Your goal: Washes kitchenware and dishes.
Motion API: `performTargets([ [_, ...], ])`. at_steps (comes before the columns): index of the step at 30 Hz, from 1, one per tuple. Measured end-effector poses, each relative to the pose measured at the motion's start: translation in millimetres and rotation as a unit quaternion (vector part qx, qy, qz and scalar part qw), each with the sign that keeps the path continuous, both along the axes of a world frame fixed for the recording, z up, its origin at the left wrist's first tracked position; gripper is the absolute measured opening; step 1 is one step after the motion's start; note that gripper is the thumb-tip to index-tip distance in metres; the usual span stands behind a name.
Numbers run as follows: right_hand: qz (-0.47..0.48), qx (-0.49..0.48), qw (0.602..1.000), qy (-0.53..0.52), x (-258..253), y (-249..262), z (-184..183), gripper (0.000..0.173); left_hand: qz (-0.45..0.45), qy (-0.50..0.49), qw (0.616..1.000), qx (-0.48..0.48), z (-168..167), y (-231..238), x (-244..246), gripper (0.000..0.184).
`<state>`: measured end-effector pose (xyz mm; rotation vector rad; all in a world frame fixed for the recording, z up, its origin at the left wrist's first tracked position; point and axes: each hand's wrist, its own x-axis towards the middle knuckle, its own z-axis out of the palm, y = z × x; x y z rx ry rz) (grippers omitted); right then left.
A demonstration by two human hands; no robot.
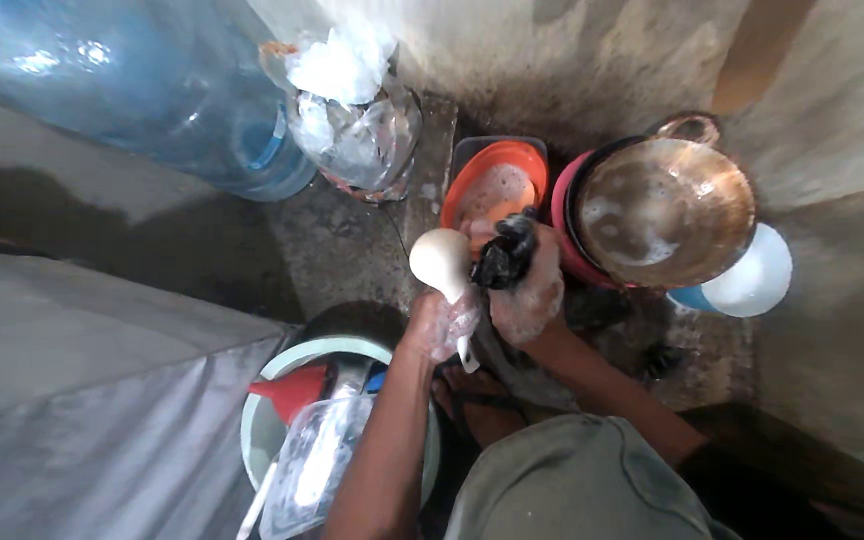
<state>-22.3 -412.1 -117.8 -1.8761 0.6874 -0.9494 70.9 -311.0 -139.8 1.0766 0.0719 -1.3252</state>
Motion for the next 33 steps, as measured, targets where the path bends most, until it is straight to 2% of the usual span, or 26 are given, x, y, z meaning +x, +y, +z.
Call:
performTargets([
  [3,0.08,-0.057,0.994,0.047,12,-3,-3,0.04,-0.043,-0.064,0.995,0.07,-10,2,-13,0.019],
  [4,0.1,-0.081,0.99,0.062,14,0,-4,0.04,-0.033,-0.062,0.992,0.105,-8,1,-19,0.021],
  [6,0.126,-0.154,0.976,0.092,16,8,-5,0.05,0.021,0.008,0.99,0.141,-3,1,-24,0.032],
  [7,0.137,-0.178,0.97,0.096,14,11,-9,0.055,0.032,0.017,0.986,0.161,-3,4,-24,0.04],
  [8,0.139,-0.186,0.969,0.081,12,11,-16,0.052,0.025,-0.02,0.985,0.168,-3,6,-26,0.037],
  [9,0.14,-0.176,0.973,0.054,10,9,-22,0.043,0.013,-0.079,0.985,0.154,-7,5,-29,0.021],
  [11,0.115,-0.152,0.981,0.03,14,2,-25,0.03,-0.031,-0.194,0.97,0.145,-14,1,-32,0.025],
  [12,0.094,-0.135,0.985,0.04,16,-1,-23,0.028,-0.032,-0.226,0.961,0.159,-14,-3,-33,0.02],
  [13,0.067,-0.108,0.99,0.063,19,-4,-18,0.028,-0.03,-0.233,0.956,0.177,-11,-6,-35,0.012],
  [15,0.02,-0.019,0.992,0.125,27,-18,-4,0.029,-0.024,-0.233,0.955,0.184,3,-9,-36,0.013],
  [17,0.013,0.054,0.984,0.17,34,-38,2,0.029,-0.019,-0.23,0.956,0.183,10,-10,-36,0.015],
  [19,0.028,0.077,0.98,0.181,36,-45,6,0.029,-0.018,-0.225,0.958,0.178,11,-8,-34,0.014],
  [23,0.081,-0.033,0.98,0.177,28,-16,3,0.042,-0.001,-0.206,0.965,0.165,-8,-4,-34,0.007],
  [25,0.093,-0.101,0.98,0.146,20,-2,-7,0.046,0.012,-0.196,0.97,0.146,-13,-2,-33,0.01],
  [29,0.123,-0.204,0.964,0.118,22,-9,-19,0.022,0.001,-0.231,0.963,0.138,-22,-3,-33,0.018],
  [31,0.177,-0.156,0.957,0.167,30,-24,-10,0.024,0.014,-0.248,0.962,0.114,-29,2,-36,0.016],
  [33,0.201,-0.008,0.961,0.187,39,-39,1,0.033,0.041,-0.181,0.967,0.173,-2,-3,-38,0.016],
])
